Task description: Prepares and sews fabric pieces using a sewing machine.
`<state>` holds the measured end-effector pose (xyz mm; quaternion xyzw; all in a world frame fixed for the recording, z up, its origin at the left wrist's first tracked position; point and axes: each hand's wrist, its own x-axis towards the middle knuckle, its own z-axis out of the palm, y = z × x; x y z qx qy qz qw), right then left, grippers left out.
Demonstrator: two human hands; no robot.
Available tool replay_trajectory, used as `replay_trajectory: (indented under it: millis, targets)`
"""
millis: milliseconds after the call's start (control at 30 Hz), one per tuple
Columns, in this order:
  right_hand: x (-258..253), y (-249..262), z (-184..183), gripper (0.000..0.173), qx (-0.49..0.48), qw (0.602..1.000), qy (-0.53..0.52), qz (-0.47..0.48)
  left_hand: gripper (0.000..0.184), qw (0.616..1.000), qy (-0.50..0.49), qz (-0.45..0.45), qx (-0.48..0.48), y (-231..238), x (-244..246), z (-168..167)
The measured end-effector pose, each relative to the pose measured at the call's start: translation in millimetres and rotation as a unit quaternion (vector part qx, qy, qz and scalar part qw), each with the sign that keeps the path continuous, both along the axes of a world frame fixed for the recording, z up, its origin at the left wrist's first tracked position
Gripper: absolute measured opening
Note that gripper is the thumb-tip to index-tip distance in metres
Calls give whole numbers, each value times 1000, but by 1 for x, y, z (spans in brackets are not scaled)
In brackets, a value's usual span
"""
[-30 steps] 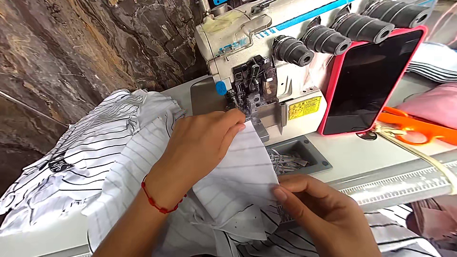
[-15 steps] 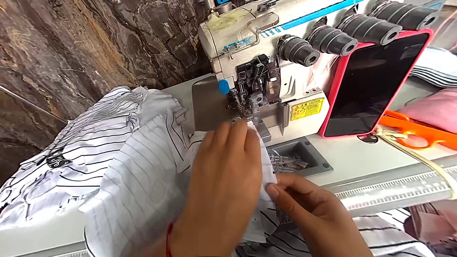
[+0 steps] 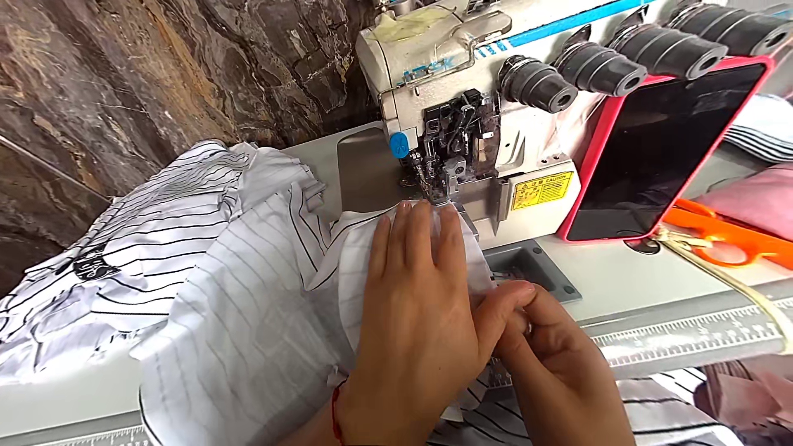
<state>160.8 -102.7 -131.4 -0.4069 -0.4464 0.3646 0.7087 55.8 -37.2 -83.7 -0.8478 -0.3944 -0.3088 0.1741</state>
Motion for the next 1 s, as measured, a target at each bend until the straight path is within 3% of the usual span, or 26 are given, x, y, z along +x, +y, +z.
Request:
replay_trajectory:
  millis: [133,300,467,533,633,800,1000]
  targets:
    - [-1,5,2,10,3,1000,-12,-13,68,1000,-19,-15,8,5,-2,-1]
    - [0,21,0,3,16,999,-16,-28,44,994,-55,-96,-11,25,-20,9]
    - [-1,12,-8,27,-10,997,-47,60,35,985,-44,-168,-16,15,-49,-1]
    - [-2,5,-11,16,-15,996,-61,67,32,984,-31,-174,6,4,-52,-13]
    - [1,-6,-3,14,2,993,-89,82,38,983,7,-182,15,-3,-57,-22]
    - [-6,-16,0,18,2,990,-67,124,65,978,35,-204,1,0,-65,-19]
    - [-15,-27,-2,18,10,990,-31,135,75,978,43,-204,-3,0,-65,-18]
